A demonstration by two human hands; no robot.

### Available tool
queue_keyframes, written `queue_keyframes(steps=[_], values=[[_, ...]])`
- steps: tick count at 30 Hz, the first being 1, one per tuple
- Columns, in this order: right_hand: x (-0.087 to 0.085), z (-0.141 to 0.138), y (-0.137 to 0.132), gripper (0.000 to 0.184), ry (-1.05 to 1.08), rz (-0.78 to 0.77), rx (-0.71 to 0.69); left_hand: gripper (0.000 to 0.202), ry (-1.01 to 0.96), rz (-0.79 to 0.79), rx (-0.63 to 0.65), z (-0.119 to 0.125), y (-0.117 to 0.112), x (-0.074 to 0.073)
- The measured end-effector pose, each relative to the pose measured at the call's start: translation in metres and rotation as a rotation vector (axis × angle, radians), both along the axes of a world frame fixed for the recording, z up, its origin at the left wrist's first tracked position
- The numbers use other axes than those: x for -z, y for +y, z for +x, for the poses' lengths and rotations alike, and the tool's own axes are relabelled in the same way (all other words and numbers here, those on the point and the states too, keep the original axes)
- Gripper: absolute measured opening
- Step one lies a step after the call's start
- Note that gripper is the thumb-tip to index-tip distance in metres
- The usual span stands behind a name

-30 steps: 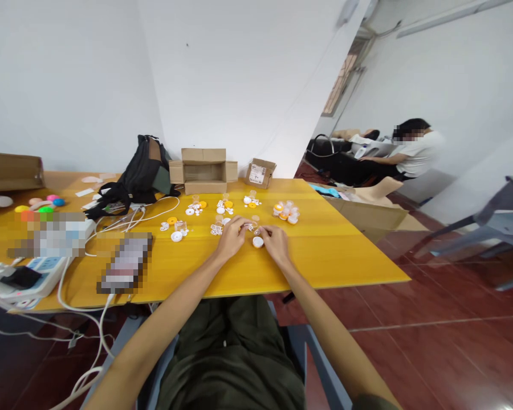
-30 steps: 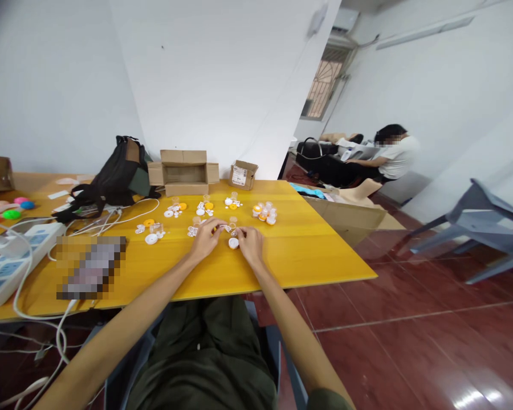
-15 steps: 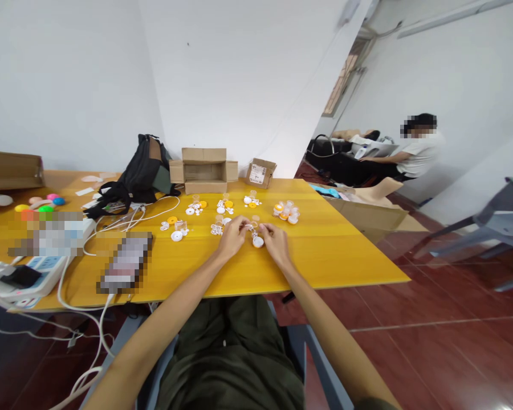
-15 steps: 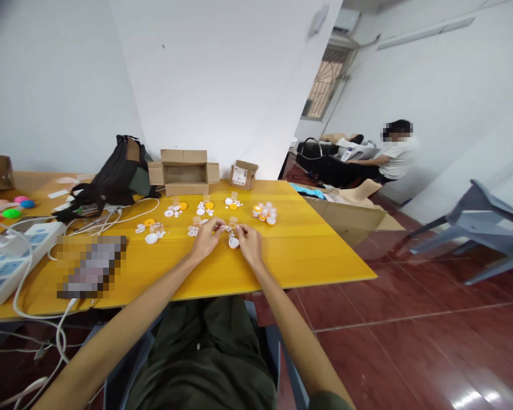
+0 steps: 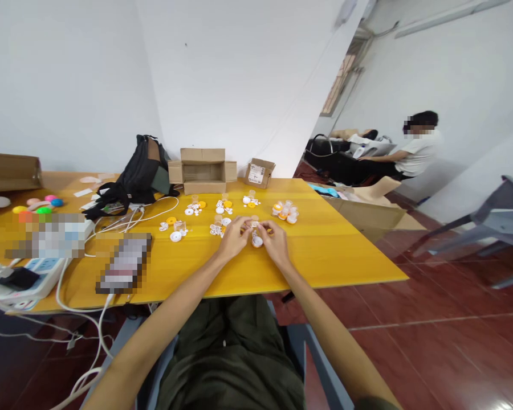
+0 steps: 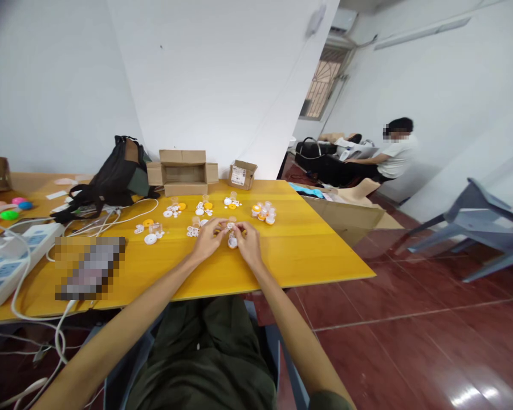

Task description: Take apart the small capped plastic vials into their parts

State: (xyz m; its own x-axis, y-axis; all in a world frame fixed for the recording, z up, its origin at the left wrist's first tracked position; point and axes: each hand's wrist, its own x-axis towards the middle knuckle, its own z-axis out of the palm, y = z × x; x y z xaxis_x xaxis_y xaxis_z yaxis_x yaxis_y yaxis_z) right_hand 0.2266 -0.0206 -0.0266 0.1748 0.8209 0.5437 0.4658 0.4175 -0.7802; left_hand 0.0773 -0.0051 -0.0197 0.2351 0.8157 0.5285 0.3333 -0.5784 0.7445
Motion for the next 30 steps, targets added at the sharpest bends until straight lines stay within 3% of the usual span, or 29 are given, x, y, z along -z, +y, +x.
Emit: queue_keyframes(steps=[5, 10, 19, 30], values=[[0.010, 0.009, 0.008, 0.025, -0.012, -0.101, 0.216, 0.028, 0.314, 0.040, -0.028, 0.002, -0.016, -0.005], [0.009, 0.012, 0.008, 0.016, -0.136, -0.259, 0.292, 0.032, 0.533, 0.059, -0.028, 0.006, -0.021, -0.005], [0.004, 0.005, 0.006, 0.016, -0.290, -0.340, 0.370, 0.022, 0.597, 0.060, 0.002, 0.005, -0.020, -0.002], [-0.001, 0.006, 0.004, 0.014, -0.185, -0.346, 0.364, 0.016, 0.536, 0.054, 0.032, 0.001, -0.020, -0.005]])
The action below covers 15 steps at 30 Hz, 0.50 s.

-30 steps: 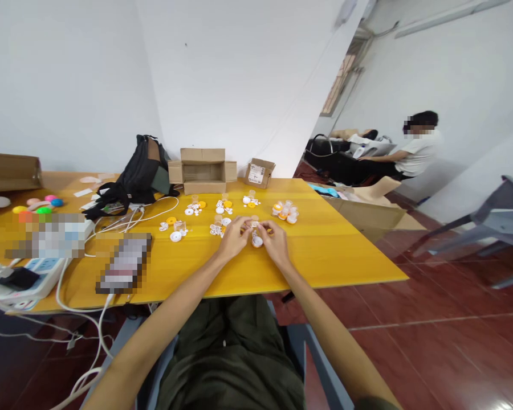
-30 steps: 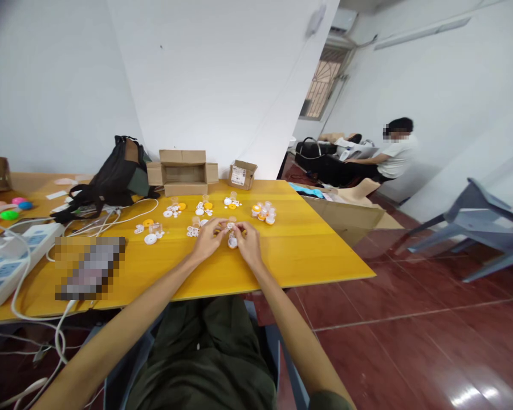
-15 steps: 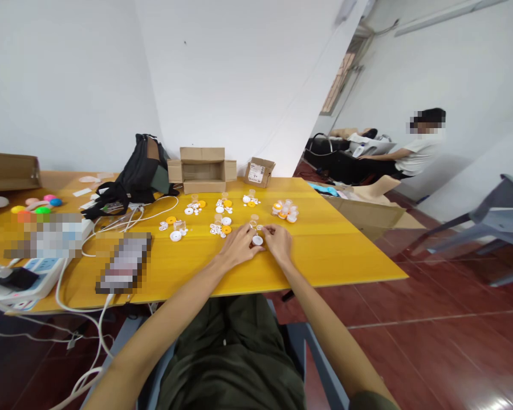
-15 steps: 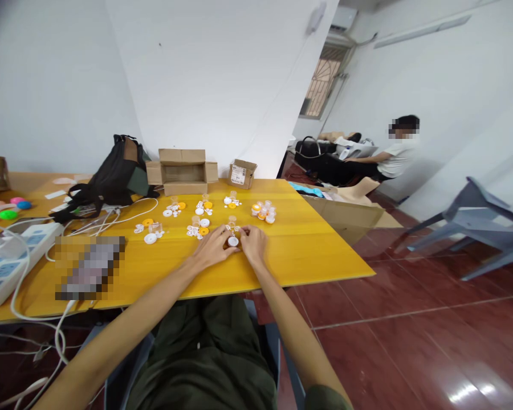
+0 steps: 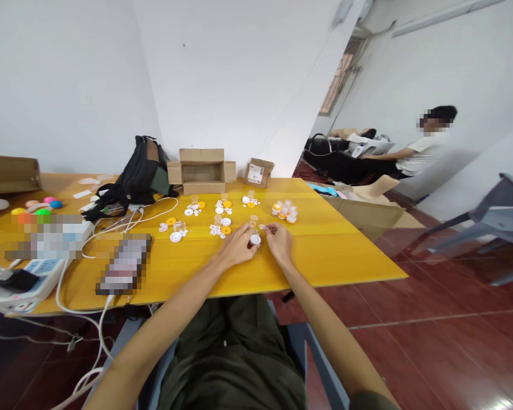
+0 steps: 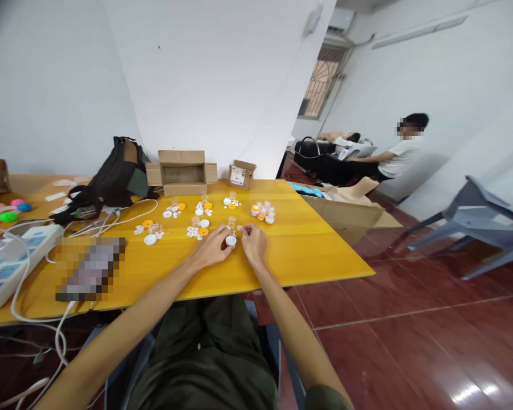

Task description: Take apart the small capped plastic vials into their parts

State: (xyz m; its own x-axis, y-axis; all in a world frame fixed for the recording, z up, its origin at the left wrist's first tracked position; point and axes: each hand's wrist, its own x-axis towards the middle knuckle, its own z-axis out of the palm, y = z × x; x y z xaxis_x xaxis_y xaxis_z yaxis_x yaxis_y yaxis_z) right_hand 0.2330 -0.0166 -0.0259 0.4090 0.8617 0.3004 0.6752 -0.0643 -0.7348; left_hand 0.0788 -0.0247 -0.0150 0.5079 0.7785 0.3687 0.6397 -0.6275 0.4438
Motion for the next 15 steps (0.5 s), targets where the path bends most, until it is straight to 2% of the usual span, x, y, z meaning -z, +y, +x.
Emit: queue_keyframes(steps=[6, 15], values=[[0.0043, 0.0021, 0.0024, 0.014, 0.016, 0.031, -0.001, 0.008, 0.045, 0.067, 0.170, -0.0014, 0.0006, -0.0024], [0.0059, 0.0007, 0.0049, 0.013, 0.070, 0.046, -0.080, 0.009, 0.035, 0.054, 0.118, -0.0017, -0.0001, -0.0022]])
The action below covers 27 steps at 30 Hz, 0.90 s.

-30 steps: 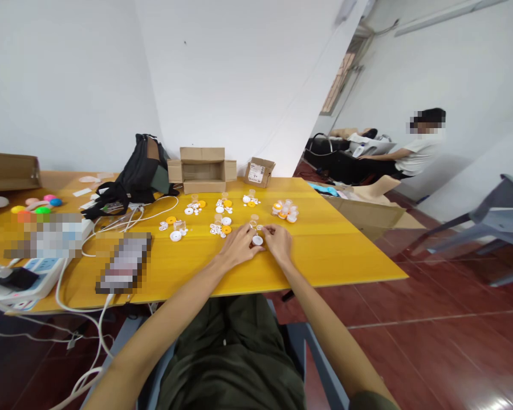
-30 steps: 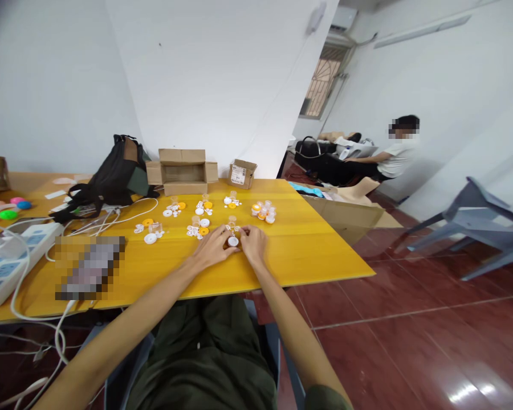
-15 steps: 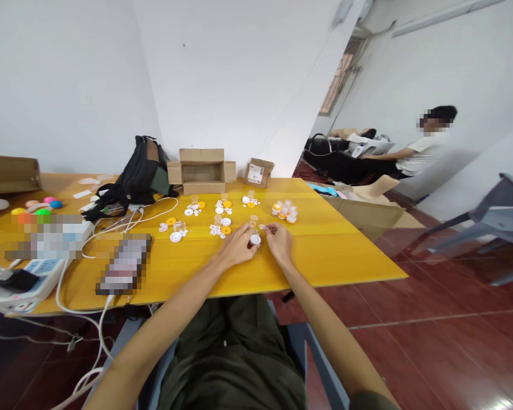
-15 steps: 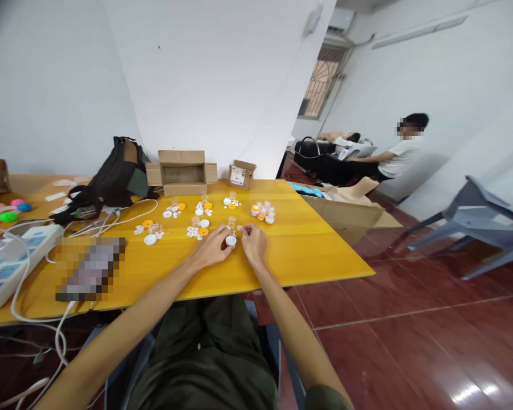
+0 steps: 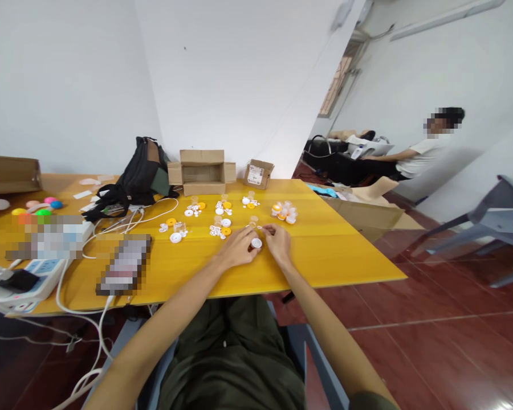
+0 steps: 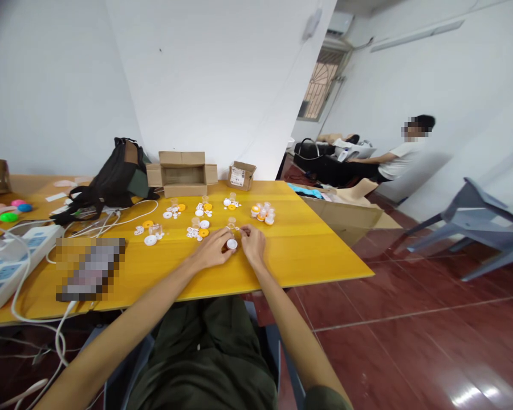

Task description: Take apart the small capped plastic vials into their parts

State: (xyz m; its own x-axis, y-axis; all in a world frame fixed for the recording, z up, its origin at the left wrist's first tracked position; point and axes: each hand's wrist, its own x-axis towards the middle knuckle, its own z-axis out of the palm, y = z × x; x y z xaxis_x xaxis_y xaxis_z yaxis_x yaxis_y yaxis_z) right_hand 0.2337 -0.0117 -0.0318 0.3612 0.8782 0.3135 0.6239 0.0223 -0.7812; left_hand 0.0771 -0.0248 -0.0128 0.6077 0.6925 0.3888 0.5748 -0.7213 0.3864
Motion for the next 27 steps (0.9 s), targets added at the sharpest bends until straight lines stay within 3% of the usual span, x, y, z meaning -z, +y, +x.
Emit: queue_keyframes(steps=[8, 13, 18, 22, 27], values=[[-0.001, 0.000, -0.004, 0.021, 0.099, 0.111, -0.050, 0.019, -0.175, -0.102, -0.081, 0.000, 0.001, -0.001], [-0.008, -0.005, -0.015, 0.041, 0.262, 0.191, -0.330, 0.022, -0.390, -0.163, -0.077, 0.000, 0.006, -0.002], [-0.010, -0.005, -0.017, 0.042, 0.554, 0.087, -0.500, 0.024, -0.522, -0.204, -0.049, 0.000, 0.010, -0.003], [-0.010, -0.004, -0.016, 0.040, 0.830, 0.021, -0.528, 0.033, -0.586, -0.289, -0.057, 0.000, 0.013, -0.001], [-0.011, -0.005, -0.016, 0.040, 1.035, -0.033, -0.560, 0.035, -0.613, -0.324, 0.023, -0.002, 0.014, -0.001]])
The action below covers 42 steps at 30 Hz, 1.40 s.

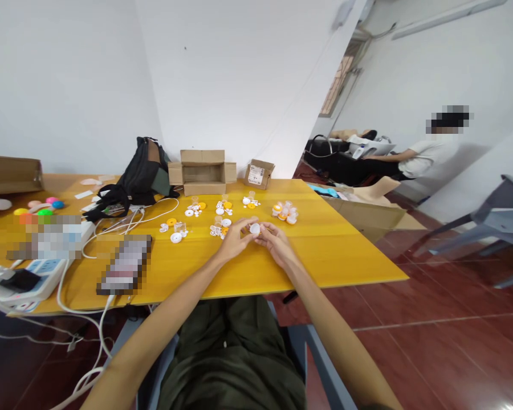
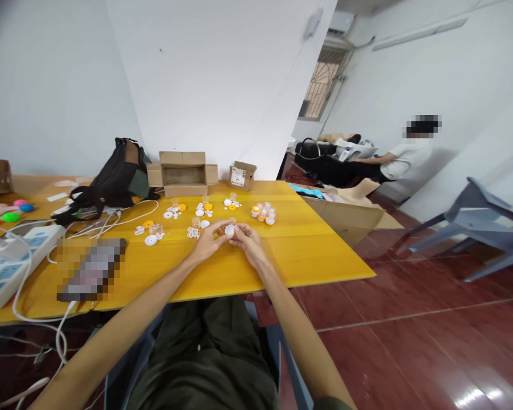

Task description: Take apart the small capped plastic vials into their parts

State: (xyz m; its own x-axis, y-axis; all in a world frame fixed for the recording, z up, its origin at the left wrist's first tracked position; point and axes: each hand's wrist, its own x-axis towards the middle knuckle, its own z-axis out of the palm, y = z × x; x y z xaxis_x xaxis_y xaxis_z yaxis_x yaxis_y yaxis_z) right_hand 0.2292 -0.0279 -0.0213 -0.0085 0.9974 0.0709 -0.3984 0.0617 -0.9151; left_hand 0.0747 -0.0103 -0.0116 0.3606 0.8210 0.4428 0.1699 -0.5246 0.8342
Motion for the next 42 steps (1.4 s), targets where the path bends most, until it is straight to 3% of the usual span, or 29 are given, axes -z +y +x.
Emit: queue_keyframes(steps=[15, 27, 42], values=[[0.0027, 0.0018, 0.0007, 0.038, 0.080, -0.059, -0.046, 0.021, 0.021, -0.003, -0.053, 0.0009, 0.0027, 0.0002], [0.0057, 0.0022, 0.0019, 0.035, 0.057, -0.049, -0.034, 0.036, -0.002, -0.013, -0.016, 0.0002, 0.0006, 0.0014], [0.0017, 0.0042, 0.0009, 0.032, 0.068, -0.087, -0.081, 0.032, -0.050, -0.080, -0.020, -0.0007, 0.0072, 0.0047]])
